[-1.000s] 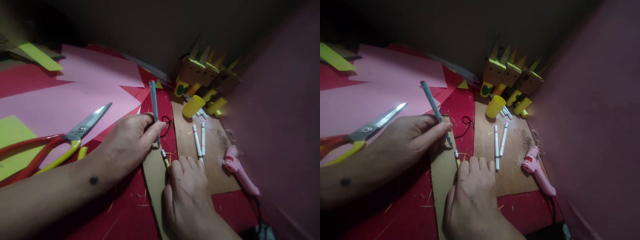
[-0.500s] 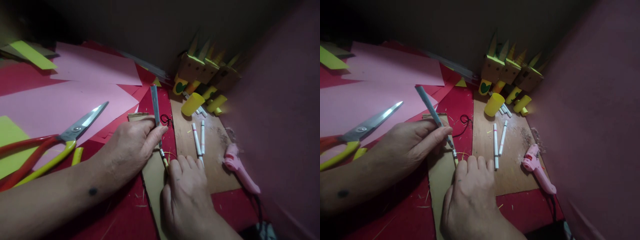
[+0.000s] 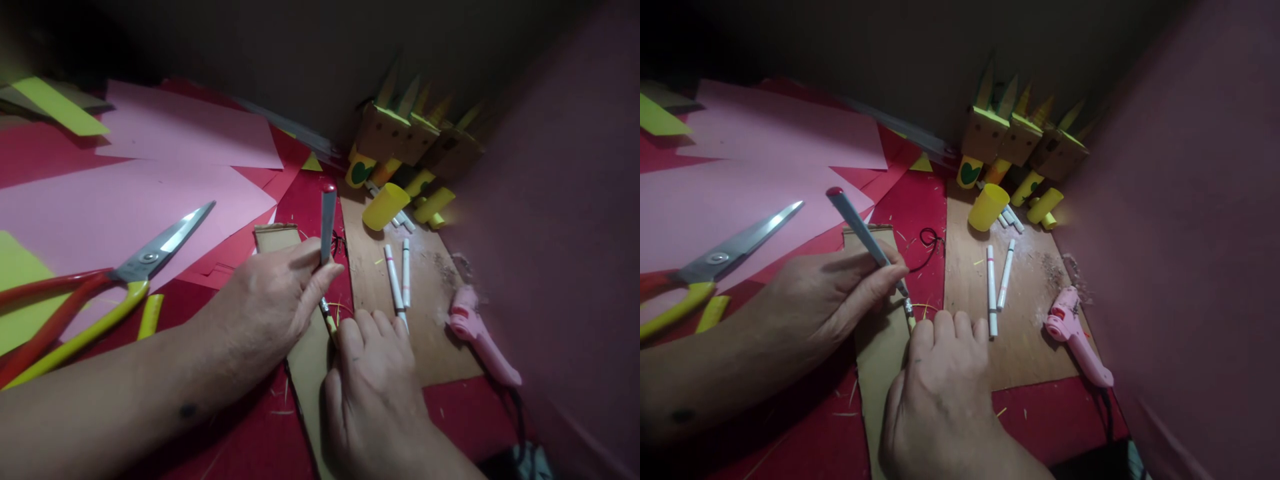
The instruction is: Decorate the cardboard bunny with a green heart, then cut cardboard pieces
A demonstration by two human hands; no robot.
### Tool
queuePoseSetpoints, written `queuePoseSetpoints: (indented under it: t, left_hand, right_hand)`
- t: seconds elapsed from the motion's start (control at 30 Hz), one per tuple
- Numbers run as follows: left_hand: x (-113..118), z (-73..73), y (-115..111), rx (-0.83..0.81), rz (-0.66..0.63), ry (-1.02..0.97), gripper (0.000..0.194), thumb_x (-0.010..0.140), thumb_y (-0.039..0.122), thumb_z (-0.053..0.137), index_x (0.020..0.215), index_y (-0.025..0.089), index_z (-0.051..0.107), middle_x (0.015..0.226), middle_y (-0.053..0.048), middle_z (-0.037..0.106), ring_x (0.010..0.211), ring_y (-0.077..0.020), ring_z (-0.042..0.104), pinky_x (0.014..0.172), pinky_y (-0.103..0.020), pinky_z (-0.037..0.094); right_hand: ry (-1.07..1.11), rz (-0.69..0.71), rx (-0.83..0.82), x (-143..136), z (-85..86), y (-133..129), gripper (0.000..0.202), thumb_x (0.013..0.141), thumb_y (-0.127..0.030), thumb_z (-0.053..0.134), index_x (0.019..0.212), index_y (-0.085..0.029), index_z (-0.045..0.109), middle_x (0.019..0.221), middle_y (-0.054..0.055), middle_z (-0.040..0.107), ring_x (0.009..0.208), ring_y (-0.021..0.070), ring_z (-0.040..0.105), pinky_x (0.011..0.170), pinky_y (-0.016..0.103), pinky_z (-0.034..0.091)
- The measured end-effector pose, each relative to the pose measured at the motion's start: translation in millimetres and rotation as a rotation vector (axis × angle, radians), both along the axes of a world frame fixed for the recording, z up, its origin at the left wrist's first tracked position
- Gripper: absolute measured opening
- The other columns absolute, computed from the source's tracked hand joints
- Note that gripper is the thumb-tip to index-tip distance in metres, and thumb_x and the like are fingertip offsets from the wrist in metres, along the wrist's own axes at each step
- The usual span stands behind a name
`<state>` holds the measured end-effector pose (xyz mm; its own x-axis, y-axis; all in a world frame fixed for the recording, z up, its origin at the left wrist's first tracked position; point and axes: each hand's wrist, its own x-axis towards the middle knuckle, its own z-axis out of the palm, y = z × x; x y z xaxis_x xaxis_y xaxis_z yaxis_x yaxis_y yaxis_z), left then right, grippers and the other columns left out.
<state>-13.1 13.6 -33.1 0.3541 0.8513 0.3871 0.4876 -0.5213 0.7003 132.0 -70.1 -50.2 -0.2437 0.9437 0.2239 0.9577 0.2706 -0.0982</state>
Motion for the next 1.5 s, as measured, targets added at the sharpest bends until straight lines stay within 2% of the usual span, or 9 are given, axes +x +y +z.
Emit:
queuePoseSetpoints:
  t: [0.23,0.47,0.67,0.9,1.07,1.23,1.3,1.37,1.5]
  left_hand:
    - [-6.2,2.5,0.1,0.036,-0.027,0.064,0.033,0.095,0.026,0.044,0.065,0.019,0.055,0.069,-0.001,0.063,0.057,-0.0127,0.053,0.055,-0.027,0.038]
    - [-0.7,-5.7,0.5,0.048,0.004,-0.005,0.028,0.095,0.030,0.043,0.072,0.020,0.057,0.065,0.001,0.061,0.052,-0.0118,0.050,0.054,-0.025,0.040]
    - [-3.7,0.8,0.4,0.033,-0.008,0.081,0.030,0.095,0.028,0.042,0.069,0.021,0.055,0.069,-0.001,0.064,0.058,-0.0134,0.054,0.055,-0.026,0.039]
    - [-1.1,-9.5,-1.0,0.100,-0.004,0.002,0.028,0.095,0.027,0.043,0.070,0.021,0.053,0.065,0.001,0.058,0.053,-0.0119,0.048,0.054,-0.026,0.039]
    - [-8.7,10.1,-0.4,0.023,-0.030,0.094,0.028,0.091,0.028,0.041,0.066,0.022,0.052,0.064,-0.001,0.058,0.055,-0.0141,0.051,0.055,-0.029,0.038]
    - [-14.6,27.3,-1.5,-0.086,0.139,0.065,0.035,0.087,0.037,0.041,0.055,0.023,0.043,0.052,0.001,0.048,0.047,-0.0126,0.042,0.050,-0.030,0.034]
    - [-15.7,28.0,-0.8,-0.125,0.183,0.117,0.036,0.086,0.038,0.040,0.053,0.024,0.041,0.048,0.002,0.043,0.044,-0.0125,0.036,0.047,-0.030,0.030]
    - [-16.7,25.7,1.3,-0.152,0.140,0.203,0.034,0.084,0.035,0.040,0.052,0.023,0.038,0.048,0.001,0.042,0.044,-0.0126,0.034,0.047,-0.030,0.028]
    - [-18.2,16.4,6.6,-0.254,0.076,0.295,0.024,0.084,0.030,0.039,0.061,0.023,0.042,0.055,0.000,0.049,0.047,-0.0145,0.040,0.051,-0.032,0.030]
  right_hand:
    - [-0.002,-0.007,-0.015,0.3,0.2,-1.9,0.010,0.076,-0.014,0.043,0.075,-0.020,0.050,0.075,0.007,0.052,0.070,0.0228,0.039,0.068,0.040,0.027]
    - [-0.002,0.005,-0.005,0.2,0.4,0.1,0.011,0.076,-0.013,0.042,0.076,-0.020,0.050,0.075,0.007,0.052,0.070,0.0231,0.039,0.067,0.040,0.027]
    - [-0.002,0.004,-0.015,0.9,0.3,-1.2,0.009,0.076,-0.013,0.043,0.076,-0.020,0.048,0.076,0.006,0.052,0.071,0.0225,0.039,0.069,0.040,0.028]
    - [-0.013,-0.002,-0.015,0.8,0.0,-1.4,0.009,0.076,-0.013,0.042,0.076,-0.021,0.048,0.076,0.006,0.051,0.070,0.0225,0.038,0.067,0.040,0.027]
    - [-0.019,-0.014,-0.044,0.9,0.5,-2.3,0.008,0.076,-0.014,0.043,0.076,-0.021,0.048,0.077,0.007,0.052,0.072,0.0229,0.039,0.069,0.041,0.029]
    - [-0.028,-0.016,-0.045,0.6,1.1,-1.7,0.009,0.077,-0.014,0.042,0.076,-0.021,0.049,0.075,0.007,0.051,0.072,0.0229,0.038,0.069,0.041,0.028]
    - [-0.032,-0.021,-0.042,0.6,1.2,-1.4,0.009,0.077,-0.014,0.043,0.076,-0.021,0.049,0.076,0.007,0.051,0.072,0.0230,0.038,0.069,0.041,0.028]
    - [-0.040,-0.021,-0.042,0.7,1.1,-1.5,0.009,0.077,-0.014,0.042,0.076,-0.021,0.049,0.076,0.007,0.051,0.071,0.0231,0.038,0.069,0.041,0.028]
    - [-0.049,-0.014,-0.052,1.4,0.9,-1.1,0.010,0.079,-0.016,0.041,0.075,-0.021,0.049,0.076,0.008,0.052,0.072,0.0239,0.039,0.069,0.041,0.027]
